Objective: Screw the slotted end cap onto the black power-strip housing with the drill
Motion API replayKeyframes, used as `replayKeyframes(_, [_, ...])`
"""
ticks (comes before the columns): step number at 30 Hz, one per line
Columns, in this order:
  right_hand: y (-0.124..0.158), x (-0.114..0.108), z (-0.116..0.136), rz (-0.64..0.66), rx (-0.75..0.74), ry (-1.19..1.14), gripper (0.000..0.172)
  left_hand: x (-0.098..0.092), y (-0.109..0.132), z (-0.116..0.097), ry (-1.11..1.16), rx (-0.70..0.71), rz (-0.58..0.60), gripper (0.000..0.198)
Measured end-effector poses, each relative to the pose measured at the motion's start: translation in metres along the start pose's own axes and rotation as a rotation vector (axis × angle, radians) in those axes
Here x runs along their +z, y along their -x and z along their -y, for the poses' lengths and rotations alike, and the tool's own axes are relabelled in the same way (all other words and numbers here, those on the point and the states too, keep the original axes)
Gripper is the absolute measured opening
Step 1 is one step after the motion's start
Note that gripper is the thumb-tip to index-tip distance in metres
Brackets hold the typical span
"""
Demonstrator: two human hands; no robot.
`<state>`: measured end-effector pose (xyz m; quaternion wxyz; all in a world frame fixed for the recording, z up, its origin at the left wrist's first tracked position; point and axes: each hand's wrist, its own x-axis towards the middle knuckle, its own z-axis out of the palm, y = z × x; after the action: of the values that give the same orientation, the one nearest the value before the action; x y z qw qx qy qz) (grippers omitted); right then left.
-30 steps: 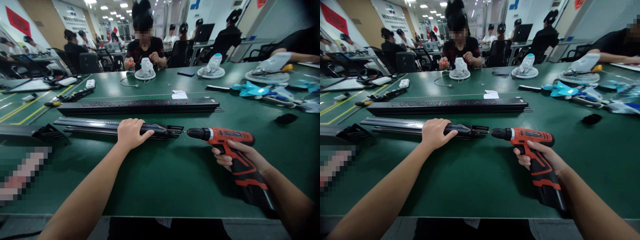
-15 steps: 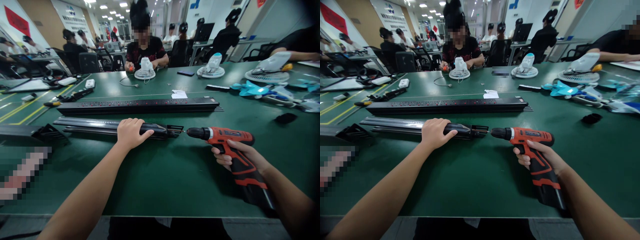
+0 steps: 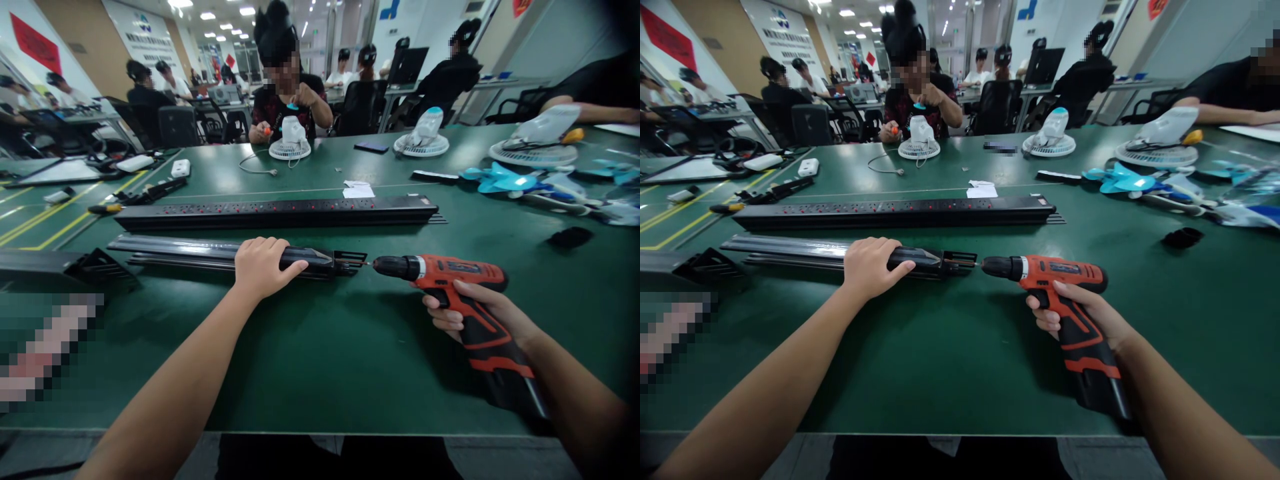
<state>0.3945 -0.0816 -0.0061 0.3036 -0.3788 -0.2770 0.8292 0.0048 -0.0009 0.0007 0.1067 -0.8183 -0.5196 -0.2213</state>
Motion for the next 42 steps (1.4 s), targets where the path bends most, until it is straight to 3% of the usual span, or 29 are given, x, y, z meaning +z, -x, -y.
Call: replayKeyframes(42, [-0.0015, -0.0028, 0.0006, 0.012, -0.008, 0.029, 0.037, -0.0002, 0.0000, -0.0002, -0.002, 0.004, -0.005, 0.062])
